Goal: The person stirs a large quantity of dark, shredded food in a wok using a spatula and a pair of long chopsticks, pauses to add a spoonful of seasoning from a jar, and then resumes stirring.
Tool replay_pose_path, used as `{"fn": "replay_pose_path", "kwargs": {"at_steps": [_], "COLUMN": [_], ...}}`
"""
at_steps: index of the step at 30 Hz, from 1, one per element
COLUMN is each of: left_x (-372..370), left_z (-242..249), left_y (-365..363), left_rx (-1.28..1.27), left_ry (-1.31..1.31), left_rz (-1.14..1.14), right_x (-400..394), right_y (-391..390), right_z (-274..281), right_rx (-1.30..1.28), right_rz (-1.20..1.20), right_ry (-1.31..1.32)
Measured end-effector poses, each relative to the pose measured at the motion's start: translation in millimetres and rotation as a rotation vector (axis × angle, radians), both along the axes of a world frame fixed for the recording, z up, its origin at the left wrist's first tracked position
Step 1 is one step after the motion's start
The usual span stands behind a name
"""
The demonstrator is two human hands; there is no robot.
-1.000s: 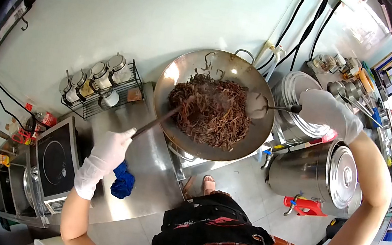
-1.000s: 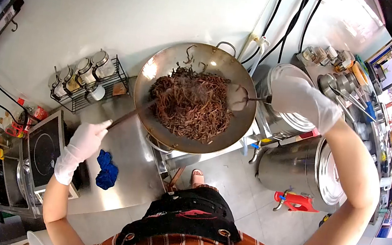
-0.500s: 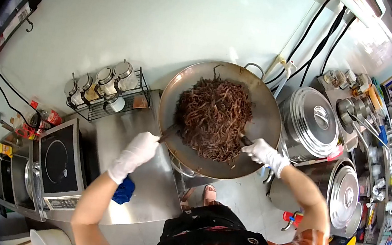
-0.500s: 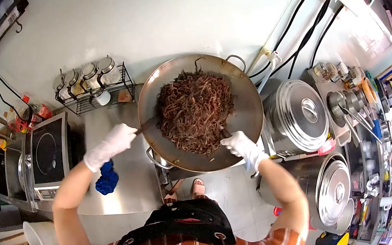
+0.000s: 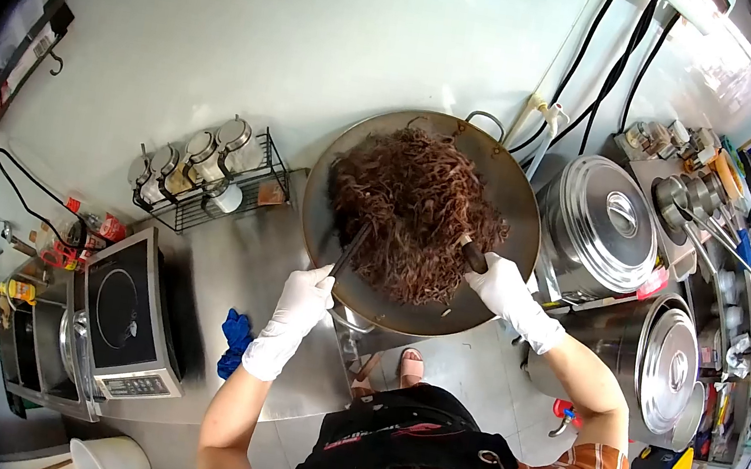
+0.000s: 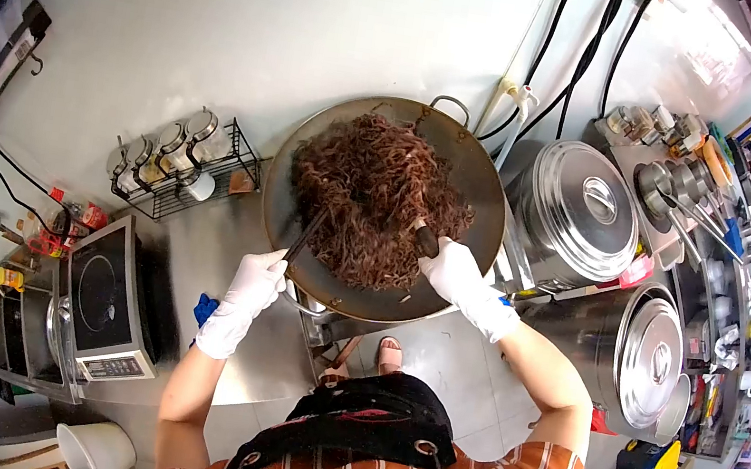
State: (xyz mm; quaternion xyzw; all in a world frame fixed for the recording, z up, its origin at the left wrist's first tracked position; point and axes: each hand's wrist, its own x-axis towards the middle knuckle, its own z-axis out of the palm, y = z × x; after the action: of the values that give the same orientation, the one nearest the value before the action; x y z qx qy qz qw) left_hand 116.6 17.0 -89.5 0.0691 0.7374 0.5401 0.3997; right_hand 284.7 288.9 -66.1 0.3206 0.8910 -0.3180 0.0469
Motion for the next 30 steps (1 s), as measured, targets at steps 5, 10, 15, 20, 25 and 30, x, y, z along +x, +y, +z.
{"fn": "replay_pose_path", "kwargs": {"at_steps": [5,10,15,20,25,30], "left_x": [-2,-1,-21,-43,-59,-58], "left_z": [12,35,25,50,88,101], "left_y": [-2,-6,-16,-19,-19,-36], "left_rx": [0.036,0.038,-0.016,-0.297,-0.529,-0.53], "left_ry": [0.115,0.222,0.357,0.998,0.894,0.909], "left_rz": [-0.013,-0.03,-0.105,-0.447,-0.635,-0.602], "right_x": [11,25,19,-14,-37,-41], "right_y": [-6,6,19,7,-25,-17], "right_z": [23,43,81,128,148,169], "right_rx": [0.244,0.573,0.788,1.286,1.626,1.395], "right_rz": [0.003,0.101,0.151,0.318,0.749,0.611], "right_ry": [0.013,0.227,0.15,0.003,-0.082,-0.185]}}
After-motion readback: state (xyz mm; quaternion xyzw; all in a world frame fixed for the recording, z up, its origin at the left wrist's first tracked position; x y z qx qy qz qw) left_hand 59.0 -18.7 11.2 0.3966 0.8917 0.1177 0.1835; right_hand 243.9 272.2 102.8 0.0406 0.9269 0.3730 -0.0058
